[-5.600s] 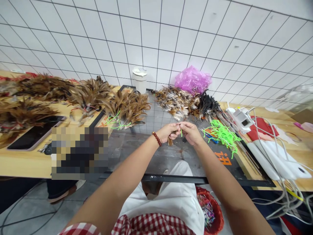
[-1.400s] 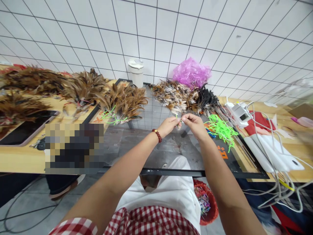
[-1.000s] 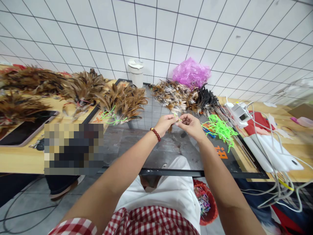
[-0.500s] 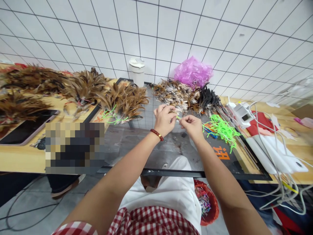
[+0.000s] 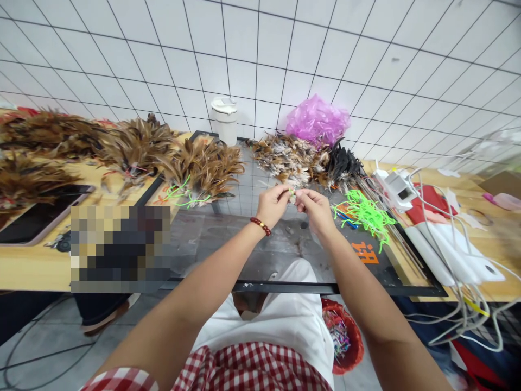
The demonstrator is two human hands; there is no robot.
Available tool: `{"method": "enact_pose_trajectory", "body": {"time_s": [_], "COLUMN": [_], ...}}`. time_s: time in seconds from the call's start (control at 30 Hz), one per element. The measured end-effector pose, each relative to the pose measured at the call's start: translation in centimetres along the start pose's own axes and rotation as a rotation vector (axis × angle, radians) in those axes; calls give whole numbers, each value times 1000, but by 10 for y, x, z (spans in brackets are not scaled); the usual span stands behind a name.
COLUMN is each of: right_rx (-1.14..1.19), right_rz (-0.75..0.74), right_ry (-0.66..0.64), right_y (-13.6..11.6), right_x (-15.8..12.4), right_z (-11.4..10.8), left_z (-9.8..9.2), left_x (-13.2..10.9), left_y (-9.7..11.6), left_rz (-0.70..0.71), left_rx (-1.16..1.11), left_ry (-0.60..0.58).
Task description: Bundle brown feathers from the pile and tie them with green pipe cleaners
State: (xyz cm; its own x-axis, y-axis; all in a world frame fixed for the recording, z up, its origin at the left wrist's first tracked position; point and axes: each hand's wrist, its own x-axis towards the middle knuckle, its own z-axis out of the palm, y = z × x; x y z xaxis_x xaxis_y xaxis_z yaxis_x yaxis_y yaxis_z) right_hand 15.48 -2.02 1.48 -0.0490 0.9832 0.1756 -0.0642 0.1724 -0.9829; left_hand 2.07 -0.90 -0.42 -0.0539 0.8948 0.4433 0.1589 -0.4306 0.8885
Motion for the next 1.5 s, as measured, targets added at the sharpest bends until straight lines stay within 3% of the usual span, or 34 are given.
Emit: {"method": "enact_pose_trajectory", "body": {"time_s": [0.33, 0.6, 0.8, 0.97, 1.27, 1.33, 1.5], "right_rx": [61, -97, -182, -396, -562, -506, -121], "right_rz": [-2, -113, -119, -194, -230, -176, 137], "right_ry": [-57, 83, 97, 197, 296, 264, -37], "right_y": [3, 8, 17, 22, 20, 23, 21], "right_x": [5, 8, 12, 15, 17, 19, 20], "right_z": [-4, -9, -12, -19, -20, -19, -23], "left_z": [4, 0, -5, -6, -1, -1, -4], "left_x": [0, -3, -6, -7, -12, -11, -7], "left_y": [-2, 1, 7, 11, 11, 9, 6], "left_rz": [63, 163, 262, 351, 343, 325, 257], "left_rx": [-57, -61, 61, 161, 78, 39, -88], "left_ry": [19, -3, -75, -126, -215, -205, -191]}}
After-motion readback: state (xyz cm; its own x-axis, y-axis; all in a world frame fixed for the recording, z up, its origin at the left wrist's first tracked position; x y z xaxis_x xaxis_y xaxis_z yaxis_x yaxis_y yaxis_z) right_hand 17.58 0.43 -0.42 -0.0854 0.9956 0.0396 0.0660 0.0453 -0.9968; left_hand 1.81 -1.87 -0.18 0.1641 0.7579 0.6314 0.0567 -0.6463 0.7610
